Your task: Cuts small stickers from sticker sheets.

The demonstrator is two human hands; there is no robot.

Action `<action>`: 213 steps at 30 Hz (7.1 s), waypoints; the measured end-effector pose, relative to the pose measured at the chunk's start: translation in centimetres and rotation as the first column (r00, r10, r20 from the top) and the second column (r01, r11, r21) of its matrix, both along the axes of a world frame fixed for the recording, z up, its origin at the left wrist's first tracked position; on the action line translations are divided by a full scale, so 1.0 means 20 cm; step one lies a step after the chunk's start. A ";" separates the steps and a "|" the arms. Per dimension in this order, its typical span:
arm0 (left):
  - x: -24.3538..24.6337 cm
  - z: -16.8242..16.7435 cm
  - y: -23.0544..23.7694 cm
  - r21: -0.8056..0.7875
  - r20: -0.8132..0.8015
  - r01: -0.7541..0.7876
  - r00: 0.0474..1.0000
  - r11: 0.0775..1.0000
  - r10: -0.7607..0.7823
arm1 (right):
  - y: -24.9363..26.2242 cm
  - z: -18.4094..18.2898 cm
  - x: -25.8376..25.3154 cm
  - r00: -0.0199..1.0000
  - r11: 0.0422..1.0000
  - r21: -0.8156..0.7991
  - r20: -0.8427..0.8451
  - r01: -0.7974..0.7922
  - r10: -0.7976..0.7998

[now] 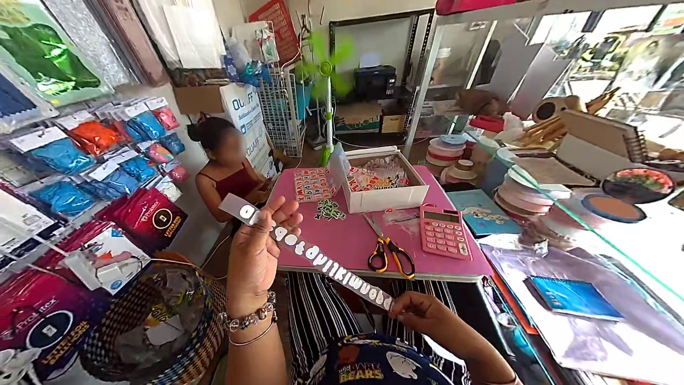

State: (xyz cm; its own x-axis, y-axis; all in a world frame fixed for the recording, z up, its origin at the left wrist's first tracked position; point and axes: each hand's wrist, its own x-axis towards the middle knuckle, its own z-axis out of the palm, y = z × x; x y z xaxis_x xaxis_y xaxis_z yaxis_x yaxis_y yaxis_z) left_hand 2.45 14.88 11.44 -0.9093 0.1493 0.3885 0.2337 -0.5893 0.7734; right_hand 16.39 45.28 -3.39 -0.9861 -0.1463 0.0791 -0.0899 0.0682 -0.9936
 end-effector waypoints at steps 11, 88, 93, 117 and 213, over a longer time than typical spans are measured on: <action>-0.04 -0.03 -0.08 -0.065 -0.232 -0.235 0.949 0.970 0.214 | 0.07 -0.18 -0.02 0.962 0.995 0.100 0.268 0.018 -0.044; -0.08 -0.26 0.36 -0.820 -0.063 0.270 0.834 0.505 -0.549 | -0.03 -0.03 0.13 0.952 0.996 -0.054 0.295 -0.069 0.082; -0.09 -0.26 0.34 -0.816 -0.059 0.275 0.835 0.508 -0.546 | -0.04 -0.02 0.13 0.957 0.997 -0.057 0.281 -0.061 0.075; -0.07 -0.25 0.28 -0.802 -0.056 0.292 0.833 0.522 -0.551 | -0.07 0.00 0.13 0.957 0.997 -0.012 0.278 -0.080 0.080; -0.16 -0.31 0.36 -0.801 0.111 0.466 0.732 0.376 -0.672 | -0.01 0.00 0.17 0.918 0.999 0.033 0.397 -0.019 0.005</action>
